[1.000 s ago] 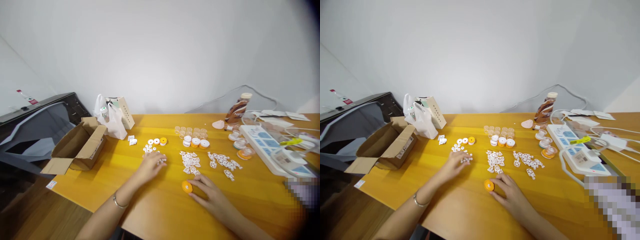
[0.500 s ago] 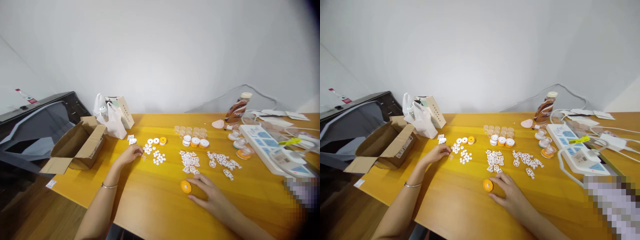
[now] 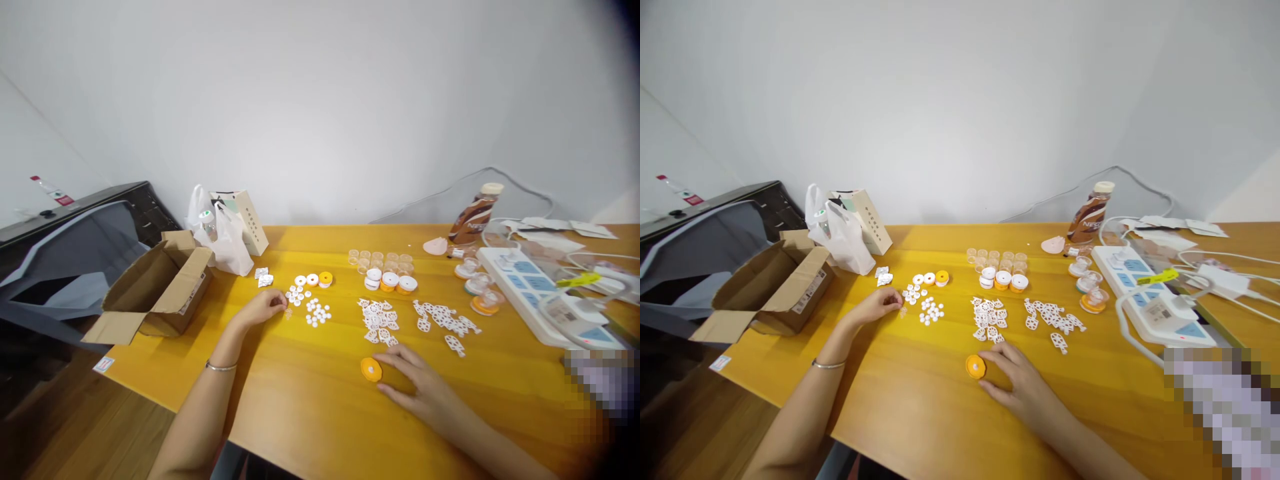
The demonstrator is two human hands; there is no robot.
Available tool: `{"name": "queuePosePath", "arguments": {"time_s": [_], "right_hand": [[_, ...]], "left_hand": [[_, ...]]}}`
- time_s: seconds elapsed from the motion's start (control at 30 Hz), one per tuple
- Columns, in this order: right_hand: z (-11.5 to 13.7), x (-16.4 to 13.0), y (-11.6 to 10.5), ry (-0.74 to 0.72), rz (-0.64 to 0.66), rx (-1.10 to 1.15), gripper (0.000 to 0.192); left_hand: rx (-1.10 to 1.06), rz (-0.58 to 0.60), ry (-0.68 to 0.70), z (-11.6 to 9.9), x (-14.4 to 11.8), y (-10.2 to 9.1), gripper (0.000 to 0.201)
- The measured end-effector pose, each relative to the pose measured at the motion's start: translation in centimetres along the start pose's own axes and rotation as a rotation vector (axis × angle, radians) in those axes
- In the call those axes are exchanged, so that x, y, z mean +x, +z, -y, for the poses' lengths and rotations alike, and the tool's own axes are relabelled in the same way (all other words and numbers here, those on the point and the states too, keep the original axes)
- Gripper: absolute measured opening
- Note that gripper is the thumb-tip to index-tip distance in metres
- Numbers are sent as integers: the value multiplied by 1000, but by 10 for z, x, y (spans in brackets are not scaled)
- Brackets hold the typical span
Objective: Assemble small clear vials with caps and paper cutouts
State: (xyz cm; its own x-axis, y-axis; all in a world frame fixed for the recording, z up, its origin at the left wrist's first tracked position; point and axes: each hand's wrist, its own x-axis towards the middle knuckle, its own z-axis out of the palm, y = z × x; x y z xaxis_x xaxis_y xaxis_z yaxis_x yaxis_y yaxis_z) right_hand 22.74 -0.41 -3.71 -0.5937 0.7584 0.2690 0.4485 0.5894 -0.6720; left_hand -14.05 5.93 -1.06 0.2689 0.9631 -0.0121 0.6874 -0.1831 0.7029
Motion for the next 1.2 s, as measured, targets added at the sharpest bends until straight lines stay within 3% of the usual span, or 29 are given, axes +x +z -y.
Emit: {"name": "queuePosePath", "arguments": {"time_s": [0.23, 0.37, 0.47, 0.5, 0.6, 0.7, 0.87, 1.2], "right_hand": [[0, 0, 1, 3, -33, 24, 26], [0, -2, 2, 59, -169, 101, 19], [10, 1, 0, 110, -271, 165, 13], [14, 4, -1, 121, -279, 178, 12], [30, 12, -5, 141, -216, 214, 12], [40, 21, -6, 188, -136, 256, 13], [43, 26, -2, 254, -116, 311, 13], [36, 24, 2, 291, -85, 454, 17]], "left_hand": [[-70, -40, -15, -9, -2, -6, 11], [-137, -118, 3, -35, -7, -3, 14], [-254, -81, 50, -71, -13, 21, 18], [-384, -37, 70, -85, -15, 32, 20], [-609, 81, 63, -122, -20, 69, 25], [-732, 86, 3, -140, -23, 97, 28], [-778, 41, -44, -138, -25, 118, 27], [-634, -38, 31, -133, -25, 125, 16]]}}
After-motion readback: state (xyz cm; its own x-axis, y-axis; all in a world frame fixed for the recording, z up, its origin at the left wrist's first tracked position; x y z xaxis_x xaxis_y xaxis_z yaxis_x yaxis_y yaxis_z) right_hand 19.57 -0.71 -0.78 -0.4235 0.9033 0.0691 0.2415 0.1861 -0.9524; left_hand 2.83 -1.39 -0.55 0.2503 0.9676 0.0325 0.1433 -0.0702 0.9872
